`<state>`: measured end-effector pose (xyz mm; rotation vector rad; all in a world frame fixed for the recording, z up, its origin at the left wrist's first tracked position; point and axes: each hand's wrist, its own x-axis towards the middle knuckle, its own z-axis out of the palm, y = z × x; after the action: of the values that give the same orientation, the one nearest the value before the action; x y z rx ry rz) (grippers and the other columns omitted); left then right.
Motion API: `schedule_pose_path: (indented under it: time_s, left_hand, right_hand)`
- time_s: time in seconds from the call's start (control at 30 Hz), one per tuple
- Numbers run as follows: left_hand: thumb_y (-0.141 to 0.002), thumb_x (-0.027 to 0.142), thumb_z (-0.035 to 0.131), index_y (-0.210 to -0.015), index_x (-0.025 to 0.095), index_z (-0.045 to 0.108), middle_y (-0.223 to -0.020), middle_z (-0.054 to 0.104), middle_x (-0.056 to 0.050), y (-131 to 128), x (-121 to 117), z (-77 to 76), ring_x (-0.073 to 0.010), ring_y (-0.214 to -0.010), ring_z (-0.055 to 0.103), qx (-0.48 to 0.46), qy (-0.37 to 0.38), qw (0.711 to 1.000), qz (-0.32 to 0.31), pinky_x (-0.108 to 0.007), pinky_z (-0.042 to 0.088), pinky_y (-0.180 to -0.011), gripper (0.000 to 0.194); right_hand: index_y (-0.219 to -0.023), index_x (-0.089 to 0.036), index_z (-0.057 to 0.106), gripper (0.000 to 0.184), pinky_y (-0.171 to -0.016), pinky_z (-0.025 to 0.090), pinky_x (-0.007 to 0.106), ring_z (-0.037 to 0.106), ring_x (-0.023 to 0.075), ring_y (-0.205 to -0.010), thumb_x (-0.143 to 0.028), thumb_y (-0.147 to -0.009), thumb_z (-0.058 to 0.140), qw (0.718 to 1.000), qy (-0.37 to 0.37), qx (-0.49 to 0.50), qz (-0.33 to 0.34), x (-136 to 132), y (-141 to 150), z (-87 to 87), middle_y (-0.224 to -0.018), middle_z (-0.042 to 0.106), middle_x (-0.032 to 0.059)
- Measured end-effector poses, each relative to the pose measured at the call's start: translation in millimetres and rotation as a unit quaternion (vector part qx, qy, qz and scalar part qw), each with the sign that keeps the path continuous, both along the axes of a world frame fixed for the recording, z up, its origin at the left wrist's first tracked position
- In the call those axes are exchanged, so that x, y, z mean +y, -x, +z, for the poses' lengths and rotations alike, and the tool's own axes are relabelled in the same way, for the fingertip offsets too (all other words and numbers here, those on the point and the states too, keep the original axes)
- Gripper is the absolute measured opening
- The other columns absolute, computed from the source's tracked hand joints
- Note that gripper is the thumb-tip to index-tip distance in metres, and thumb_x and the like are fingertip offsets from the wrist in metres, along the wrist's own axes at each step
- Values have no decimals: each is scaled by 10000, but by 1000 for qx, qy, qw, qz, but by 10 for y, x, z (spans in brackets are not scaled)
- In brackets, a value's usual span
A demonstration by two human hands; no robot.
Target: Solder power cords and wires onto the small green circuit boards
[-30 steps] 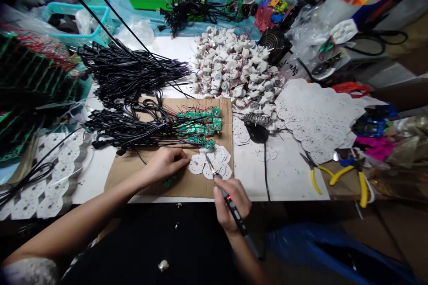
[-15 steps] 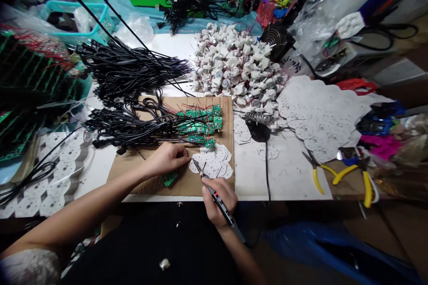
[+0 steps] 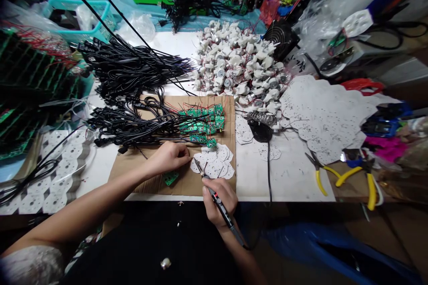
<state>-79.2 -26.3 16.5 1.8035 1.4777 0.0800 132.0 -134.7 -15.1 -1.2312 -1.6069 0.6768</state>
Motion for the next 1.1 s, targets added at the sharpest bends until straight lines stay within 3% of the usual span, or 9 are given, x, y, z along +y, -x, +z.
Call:
schedule_pose_path:
  time_s: [0.53,0.7,0.8,0.9,1.0,1.1]
  left_hand:
    - [-856,235,631,-790,175,698,-747,720,-36,-18,-73,3,-169,-668,625,43,-17,999,-16,-253,369,-624,112]
    - [-900,364,637,-791,181,687,-786,722,-61,44,-49,143,-196,-716,643,78,-81,993,-21,-272,367,-628,219]
    - [-920,339,611,-771,167,686,-751,696,-58,103,264,337,-175,-689,616,63,-159,985,-17,-270,387,-645,240]
    - [-928,318,593,-841,150,716,-805,699,-73,87,848,483,-185,-736,618,83,-245,966,6,-278,421,-690,225]
    - [-923,227,554,-980,137,737,-984,694,-118,-4,1505,466,-224,-878,645,152,-286,946,16,-306,457,-778,212]
    - [-889,152,566,-1134,151,713,-1160,637,-141,-94,1972,329,-245,-999,649,203,-258,944,-35,-314,465,-849,286]
  right_hand:
    - [-1028,-216,720,200,-693,594,326,717,188,-766,-128,-907,589,1000,5,5,-12,-11,-70,62,-858,741,35]
    - [-1047,-218,719,231,-697,594,317,717,191,-795,-99,-900,586,1000,-6,5,-15,12,-150,149,-889,736,40]
    - [-1042,-219,714,230,-680,584,313,696,179,-766,-95,-901,581,999,-27,22,-32,52,-192,177,-868,714,32]
    - [-1040,-220,712,223,-652,567,315,677,176,-733,-98,-905,583,998,-38,26,-48,89,-218,181,-838,695,26]
    - [-1034,-219,713,214,-645,561,322,673,182,-732,-105,-909,582,997,-39,27,-63,104,-226,178,-829,688,29]
    - [-1049,-218,714,223,-653,565,316,675,183,-750,-104,-911,582,997,-49,24,-63,95,-231,179,-842,695,31]
